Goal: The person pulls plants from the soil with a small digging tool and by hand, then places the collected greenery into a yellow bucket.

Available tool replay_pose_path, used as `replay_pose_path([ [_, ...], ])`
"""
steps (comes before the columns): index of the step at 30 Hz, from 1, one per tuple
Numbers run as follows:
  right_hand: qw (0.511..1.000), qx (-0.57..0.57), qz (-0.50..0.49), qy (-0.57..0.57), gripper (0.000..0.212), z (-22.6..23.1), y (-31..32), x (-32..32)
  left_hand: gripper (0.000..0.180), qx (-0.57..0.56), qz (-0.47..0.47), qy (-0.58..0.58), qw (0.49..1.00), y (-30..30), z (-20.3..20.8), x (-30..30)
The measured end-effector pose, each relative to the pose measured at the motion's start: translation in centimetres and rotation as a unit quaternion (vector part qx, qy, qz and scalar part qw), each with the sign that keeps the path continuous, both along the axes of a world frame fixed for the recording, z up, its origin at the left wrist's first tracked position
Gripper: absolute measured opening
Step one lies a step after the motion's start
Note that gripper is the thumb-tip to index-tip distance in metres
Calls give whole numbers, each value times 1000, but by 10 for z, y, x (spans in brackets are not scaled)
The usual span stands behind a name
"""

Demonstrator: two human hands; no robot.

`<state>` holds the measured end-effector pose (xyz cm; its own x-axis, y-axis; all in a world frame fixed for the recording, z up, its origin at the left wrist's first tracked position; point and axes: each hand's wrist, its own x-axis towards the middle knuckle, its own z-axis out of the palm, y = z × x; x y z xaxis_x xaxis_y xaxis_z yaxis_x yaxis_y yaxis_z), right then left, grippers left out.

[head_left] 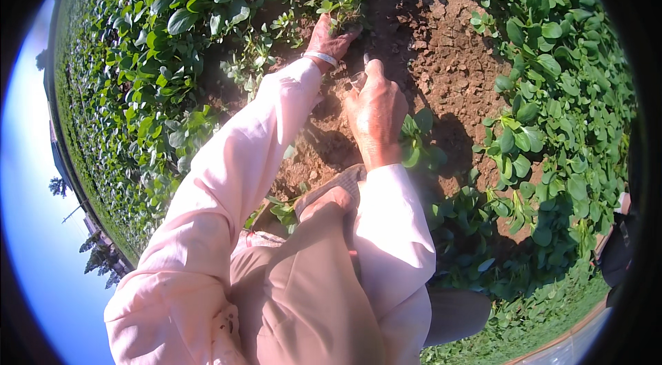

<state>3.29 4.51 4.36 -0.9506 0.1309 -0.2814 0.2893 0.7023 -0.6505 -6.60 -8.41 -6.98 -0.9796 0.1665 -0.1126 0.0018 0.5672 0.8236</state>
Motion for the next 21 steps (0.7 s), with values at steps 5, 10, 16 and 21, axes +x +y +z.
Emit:
replay_pose_path([
  [5,997,-68,-48,4,21,10,5,16,41,-29,68,-48,996,2,6,-6],
  [10,994,-93,-60,0,16,19,18,40,41,235,377,-106,890,-45,-2,10],
  [16,995,-98,-8,22,17,-4,-1,28,45,85,504,-142,848,-80,30,34],
  [21,995,-82,8,57,13,-26,-22,13,48,12,361,-81,929,-82,44,32],
])
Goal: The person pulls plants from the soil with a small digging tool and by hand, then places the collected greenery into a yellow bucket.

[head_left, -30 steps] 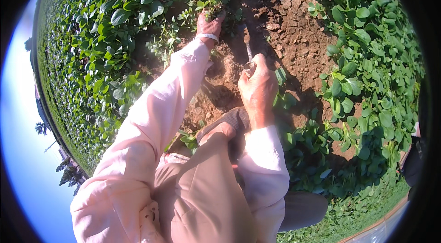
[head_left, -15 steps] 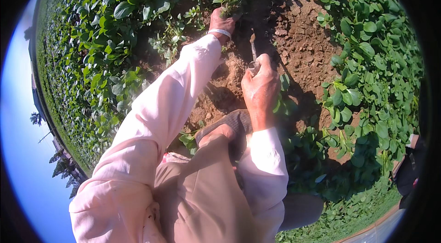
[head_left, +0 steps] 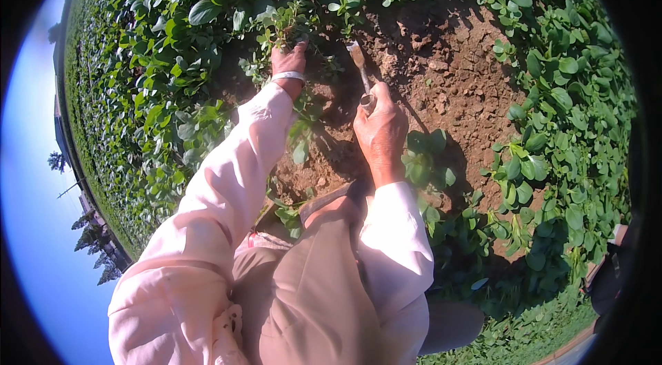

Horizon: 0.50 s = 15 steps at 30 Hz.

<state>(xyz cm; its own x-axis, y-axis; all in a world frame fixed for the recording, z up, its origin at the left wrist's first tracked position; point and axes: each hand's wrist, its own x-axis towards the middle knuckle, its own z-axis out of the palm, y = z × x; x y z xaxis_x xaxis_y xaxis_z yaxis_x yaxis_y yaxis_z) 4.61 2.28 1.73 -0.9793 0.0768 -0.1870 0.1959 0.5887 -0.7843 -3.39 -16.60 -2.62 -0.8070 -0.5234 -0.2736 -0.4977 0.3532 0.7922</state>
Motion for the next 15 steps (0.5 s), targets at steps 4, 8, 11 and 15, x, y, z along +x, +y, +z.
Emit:
replay_pose_path([
  [4,999,-19,-28,-20,16,-4,-24,-5,35,9,-120,83,989,-16,-39,-27],
  [8,997,-34,-6,-63,18,-1,-29,-8,34,-52,-124,66,989,-30,-66,-46],
  [11,998,-1,-15,-59,15,-7,-38,-37,44,-148,-230,79,959,-11,-65,-51],
  [15,996,-44,-60,-45,14,-10,-43,-58,45,-228,-266,70,934,8,-49,-61],
])
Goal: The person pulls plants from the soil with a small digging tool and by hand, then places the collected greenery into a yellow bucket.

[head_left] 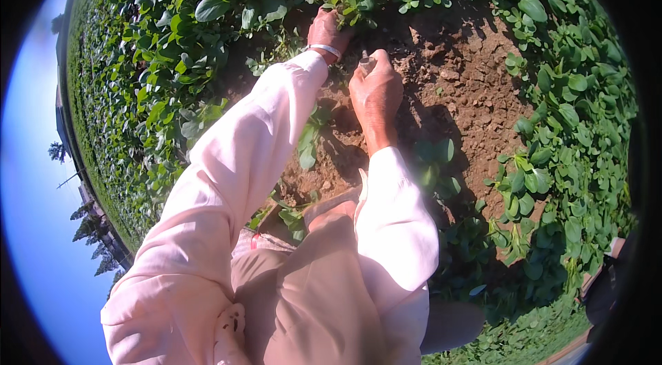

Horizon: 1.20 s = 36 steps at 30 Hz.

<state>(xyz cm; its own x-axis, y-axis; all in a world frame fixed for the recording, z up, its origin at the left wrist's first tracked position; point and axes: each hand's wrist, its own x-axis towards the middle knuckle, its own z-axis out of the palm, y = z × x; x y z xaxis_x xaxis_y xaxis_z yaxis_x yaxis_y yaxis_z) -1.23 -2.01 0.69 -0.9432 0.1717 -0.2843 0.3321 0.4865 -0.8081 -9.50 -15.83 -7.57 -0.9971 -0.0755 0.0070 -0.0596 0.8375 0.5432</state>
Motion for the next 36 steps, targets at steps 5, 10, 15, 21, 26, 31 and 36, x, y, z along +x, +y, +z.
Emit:
replay_pose_path([
  [5,999,-37,35,-10,16,17,37,44,34,143,114,-83,980,-22,32,-6],
  [10,997,-28,74,4,16,19,50,83,15,526,315,-153,775,-89,67,34],
  [15,994,16,107,25,15,10,38,88,24,389,287,-70,872,-102,75,85],
  [21,994,-14,102,23,12,5,20,85,29,191,144,-40,970,-112,41,106],
  [26,995,-26,94,-21,12,-5,-12,47,38,126,38,-43,990,-66,38,71],
  [31,993,-79,88,-25,15,-2,-17,32,47,-72,83,-76,991,-45,14,44],
  [36,992,-71,93,-48,14,2,20,67,36,289,264,-55,918,-42,33,62],
])
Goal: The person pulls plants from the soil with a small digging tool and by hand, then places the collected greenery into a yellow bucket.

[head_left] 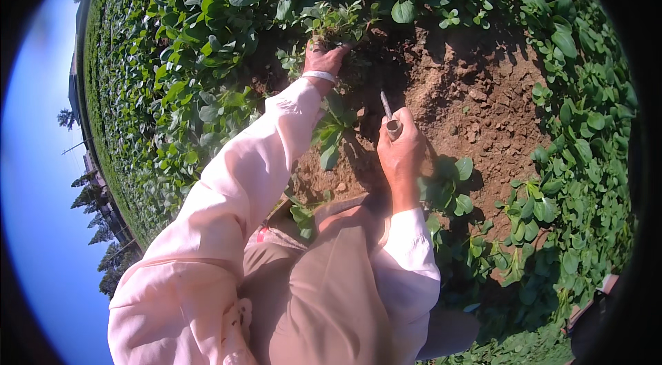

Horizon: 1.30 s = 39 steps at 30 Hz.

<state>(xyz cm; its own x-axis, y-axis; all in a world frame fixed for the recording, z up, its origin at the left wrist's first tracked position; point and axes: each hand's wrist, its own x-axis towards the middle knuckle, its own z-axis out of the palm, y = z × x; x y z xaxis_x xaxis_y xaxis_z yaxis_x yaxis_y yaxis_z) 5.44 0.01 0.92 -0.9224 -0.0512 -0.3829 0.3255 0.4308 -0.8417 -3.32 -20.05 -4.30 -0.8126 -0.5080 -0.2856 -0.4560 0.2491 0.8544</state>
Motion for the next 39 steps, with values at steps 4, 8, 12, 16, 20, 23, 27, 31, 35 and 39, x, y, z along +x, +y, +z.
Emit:
replay_pose_path([
  [4,997,26,64,46,15,5,-6,7,34,114,217,12,969,-46,35,38],
  [8,995,29,71,71,17,-8,-28,4,33,77,262,-30,961,-63,58,58],
  [12,994,38,59,79,15,-8,-39,1,33,-107,103,12,989,-57,54,59],
  [16,995,30,31,86,15,-6,-48,7,33,-94,-46,73,992,-80,18,45],
  [20,997,41,39,55,15,-3,-64,-11,33,-90,-120,33,988,-67,2,17],
  [23,997,45,25,51,16,-11,-74,-43,43,-341,-203,44,917,-38,-9,-3],
  [27,999,-14,32,33,18,1,-60,-42,39,-234,-169,-1,957,-56,-26,-15],
  [31,993,0,104,62,18,-3,-26,-13,33,-6,151,65,986,-84,-18,3],
  [35,986,39,134,87,18,-6,-29,-3,32,37,237,-74,968,-105,-4,31],
  [39,986,52,141,75,19,-2,-33,-6,36,-12,162,-69,984,-94,0,40],
])
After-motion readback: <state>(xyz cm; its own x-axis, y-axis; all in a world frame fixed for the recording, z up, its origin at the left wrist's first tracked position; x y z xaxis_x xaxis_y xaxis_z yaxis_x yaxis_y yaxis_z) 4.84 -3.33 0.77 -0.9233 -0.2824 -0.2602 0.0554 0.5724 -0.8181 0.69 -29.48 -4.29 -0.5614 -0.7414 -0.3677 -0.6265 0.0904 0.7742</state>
